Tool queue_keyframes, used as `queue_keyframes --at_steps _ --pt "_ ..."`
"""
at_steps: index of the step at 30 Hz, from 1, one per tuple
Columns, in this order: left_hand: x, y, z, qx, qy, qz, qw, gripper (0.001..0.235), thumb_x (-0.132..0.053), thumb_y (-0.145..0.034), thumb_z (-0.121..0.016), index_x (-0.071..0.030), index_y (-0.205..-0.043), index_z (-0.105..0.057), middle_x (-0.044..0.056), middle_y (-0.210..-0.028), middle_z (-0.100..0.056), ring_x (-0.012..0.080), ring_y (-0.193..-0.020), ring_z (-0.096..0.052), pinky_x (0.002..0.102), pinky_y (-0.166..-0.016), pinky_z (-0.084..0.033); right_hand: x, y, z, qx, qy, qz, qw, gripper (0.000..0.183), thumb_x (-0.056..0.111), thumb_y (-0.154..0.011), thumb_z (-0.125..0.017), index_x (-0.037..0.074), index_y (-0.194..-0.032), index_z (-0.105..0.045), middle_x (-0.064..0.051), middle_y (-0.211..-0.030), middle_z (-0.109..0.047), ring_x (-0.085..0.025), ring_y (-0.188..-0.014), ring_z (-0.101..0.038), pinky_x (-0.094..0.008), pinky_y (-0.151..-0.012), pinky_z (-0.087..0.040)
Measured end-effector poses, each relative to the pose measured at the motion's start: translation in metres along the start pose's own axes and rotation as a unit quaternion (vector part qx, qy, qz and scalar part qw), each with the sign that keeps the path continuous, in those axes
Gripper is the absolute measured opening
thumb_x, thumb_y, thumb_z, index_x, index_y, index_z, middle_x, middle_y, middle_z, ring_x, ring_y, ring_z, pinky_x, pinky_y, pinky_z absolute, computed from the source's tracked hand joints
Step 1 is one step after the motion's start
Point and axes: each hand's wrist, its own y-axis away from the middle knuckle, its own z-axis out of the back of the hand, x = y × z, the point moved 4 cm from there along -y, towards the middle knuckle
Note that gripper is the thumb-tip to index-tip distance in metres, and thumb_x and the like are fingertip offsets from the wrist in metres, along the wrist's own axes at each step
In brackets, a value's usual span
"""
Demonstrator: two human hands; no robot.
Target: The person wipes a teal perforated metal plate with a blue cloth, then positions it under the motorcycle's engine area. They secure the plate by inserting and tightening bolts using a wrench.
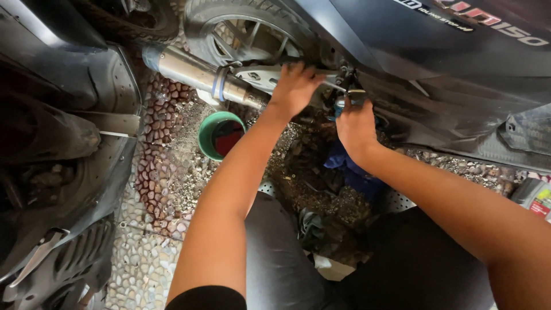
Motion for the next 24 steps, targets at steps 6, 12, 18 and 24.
queue_keyframes --at_steps 6,12,18,24 --pt "-0.023 -0.009 0.050 -0.034 -0.061 -0.067 0.995 0.027 -0.018 -0.094 -0.059 -0.016 -0.118 -0.072 0.002 -0.124 -0.065 0.0294 -0.126 -0.053 0.068 -0.106 -0.037 0.000 -0.002 0.005 -0.038 0.007 -0.018 0.999 0.019 0.024 -0.080 -0.064 0.017 -0.083 -0.081 -0.007 -0.122 -0.071 -0.020 -0.078 -0.065 -0.043 -0.078 -0.041" --pt "-0.015 -0.006 0.029 -0.012 0.010 -0.011 1.000 0.027 -0.013 -0.088 -0.060 -0.016 -0.110 -0.075 0.005 -0.128 -0.065 0.0336 -0.119 -0.054 0.057 -0.093 -0.044 0.003 0.001 -0.008 0.004 0.011 -0.015 1.000 0.051 0.021 -0.091 -0.061 0.001 -0.136 -0.072 0.000 -0.083 -0.067 -0.017 -0.074 -0.061 -0.041 -0.082 -0.040" --pt "-0.008 0.003 0.043 0.031 0.061 0.020 0.997 0.020 -0.016 -0.098 -0.058 -0.015 -0.110 -0.074 0.002 -0.120 -0.066 0.0331 -0.124 -0.053 0.057 -0.100 -0.046 -0.004 0.007 0.020 0.008 0.063 -0.014 0.998 0.058 0.025 -0.089 -0.055 0.008 -0.144 -0.057 -0.001 -0.090 -0.067 -0.017 -0.082 -0.062 -0.037 -0.081 -0.039" --pt "0.004 0.027 -0.008 0.068 0.272 0.101 0.955 0.047 0.008 -0.081 -0.052 -0.011 -0.121 -0.069 0.013 -0.124 -0.068 0.0377 -0.115 -0.061 0.046 -0.100 -0.050 -0.006 0.010 0.025 0.005 0.083 0.004 0.997 0.057 0.023 -0.093 -0.053 0.004 -0.147 -0.056 0.000 -0.089 -0.063 -0.017 -0.081 -0.059 -0.035 -0.081 -0.038"
